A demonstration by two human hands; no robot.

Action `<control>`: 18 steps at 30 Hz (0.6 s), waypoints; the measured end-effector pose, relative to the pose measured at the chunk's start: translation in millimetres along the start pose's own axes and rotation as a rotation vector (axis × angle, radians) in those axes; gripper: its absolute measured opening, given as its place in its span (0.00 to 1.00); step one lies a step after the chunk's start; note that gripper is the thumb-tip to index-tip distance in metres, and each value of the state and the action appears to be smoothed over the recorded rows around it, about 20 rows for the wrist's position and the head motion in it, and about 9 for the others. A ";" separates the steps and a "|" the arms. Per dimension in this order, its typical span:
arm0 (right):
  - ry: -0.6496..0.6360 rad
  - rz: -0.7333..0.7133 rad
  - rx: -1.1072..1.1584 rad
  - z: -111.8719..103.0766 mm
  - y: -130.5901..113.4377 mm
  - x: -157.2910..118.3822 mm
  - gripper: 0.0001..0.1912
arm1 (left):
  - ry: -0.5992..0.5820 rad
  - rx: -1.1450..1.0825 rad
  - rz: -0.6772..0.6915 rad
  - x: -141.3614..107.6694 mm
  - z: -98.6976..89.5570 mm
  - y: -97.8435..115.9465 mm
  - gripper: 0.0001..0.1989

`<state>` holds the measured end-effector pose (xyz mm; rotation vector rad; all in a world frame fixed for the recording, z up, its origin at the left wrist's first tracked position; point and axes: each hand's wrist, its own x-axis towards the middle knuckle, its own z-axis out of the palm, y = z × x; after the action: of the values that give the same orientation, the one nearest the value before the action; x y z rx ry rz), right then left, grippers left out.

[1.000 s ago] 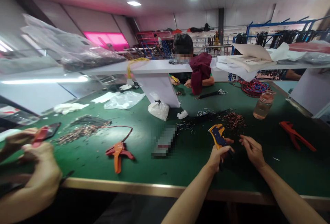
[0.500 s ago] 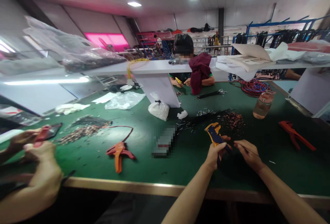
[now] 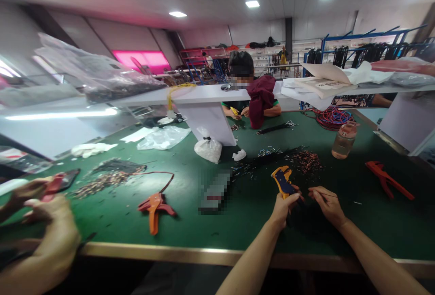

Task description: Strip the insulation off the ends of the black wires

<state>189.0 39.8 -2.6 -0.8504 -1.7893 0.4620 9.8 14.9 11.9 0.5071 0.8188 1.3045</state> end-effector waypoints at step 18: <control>-0.102 0.274 0.191 3.0 3.6 -2.0 0.21 | 0.024 0.079 -0.003 2.1 -3.0 -4.6 0.24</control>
<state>187.9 41.0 -7.4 -0.9548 -1.6943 0.8538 10.6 15.6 6.2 0.5531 0.8935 1.2810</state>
